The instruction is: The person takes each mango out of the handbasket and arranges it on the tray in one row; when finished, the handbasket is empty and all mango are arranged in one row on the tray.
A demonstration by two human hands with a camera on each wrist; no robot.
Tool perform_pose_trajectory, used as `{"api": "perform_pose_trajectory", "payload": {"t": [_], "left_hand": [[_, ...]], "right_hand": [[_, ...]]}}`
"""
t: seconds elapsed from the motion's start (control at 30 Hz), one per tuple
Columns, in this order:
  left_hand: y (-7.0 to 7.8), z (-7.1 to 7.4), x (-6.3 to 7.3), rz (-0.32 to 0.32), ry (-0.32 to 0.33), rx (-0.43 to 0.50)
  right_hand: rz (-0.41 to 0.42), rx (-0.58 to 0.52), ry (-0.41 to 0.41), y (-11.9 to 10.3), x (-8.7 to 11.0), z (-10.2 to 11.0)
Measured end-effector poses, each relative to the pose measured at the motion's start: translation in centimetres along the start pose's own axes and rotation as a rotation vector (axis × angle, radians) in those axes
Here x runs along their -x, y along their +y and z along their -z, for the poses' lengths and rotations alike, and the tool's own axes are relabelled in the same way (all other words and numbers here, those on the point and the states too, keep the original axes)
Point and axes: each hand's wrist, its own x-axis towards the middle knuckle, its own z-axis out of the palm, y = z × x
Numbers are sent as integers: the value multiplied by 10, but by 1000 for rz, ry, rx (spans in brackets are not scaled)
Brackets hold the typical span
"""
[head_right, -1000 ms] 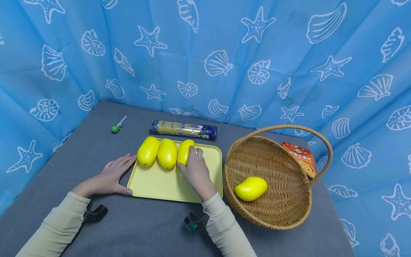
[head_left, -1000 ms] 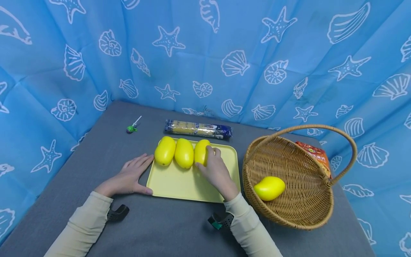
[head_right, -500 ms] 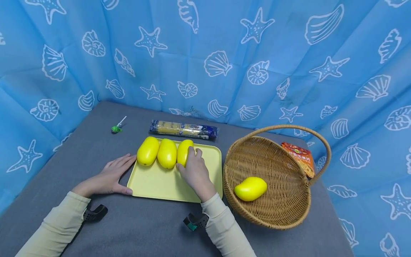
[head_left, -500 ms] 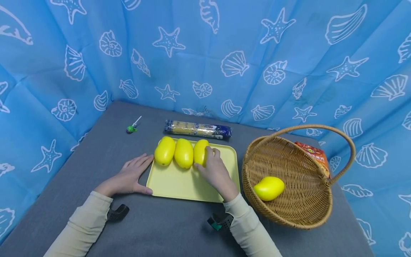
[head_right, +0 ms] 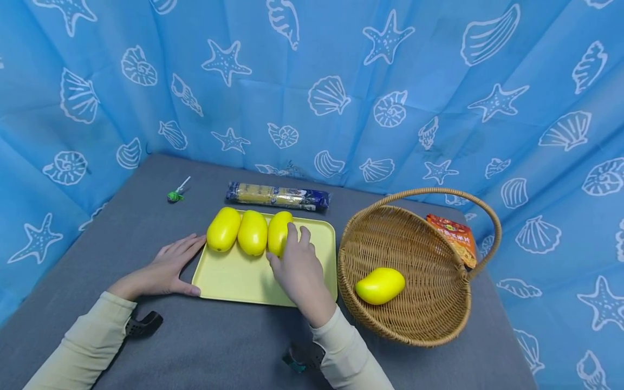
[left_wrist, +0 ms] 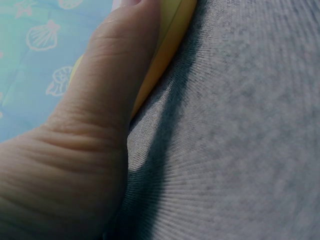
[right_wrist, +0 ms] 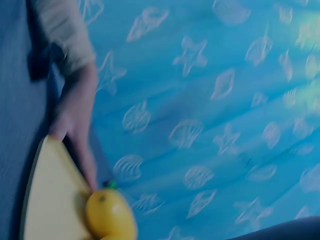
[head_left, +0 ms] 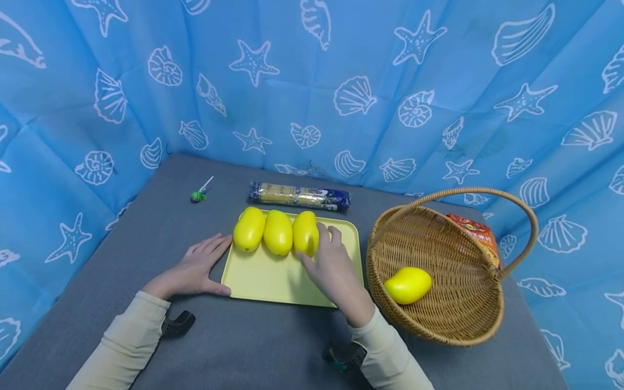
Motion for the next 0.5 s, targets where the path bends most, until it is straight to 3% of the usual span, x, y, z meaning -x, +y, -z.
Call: {"api": "perform_pose_trajectory", "payload": {"t": [0.23, 0.5], "left_hand": [[1, 0, 0, -9, 12, -1], [-1, -2, 1, -11, 14, -3]], "right_hand": [[61, 62, 34, -6, 43, 46], [103, 148, 74, 14, 72, 85]]}}
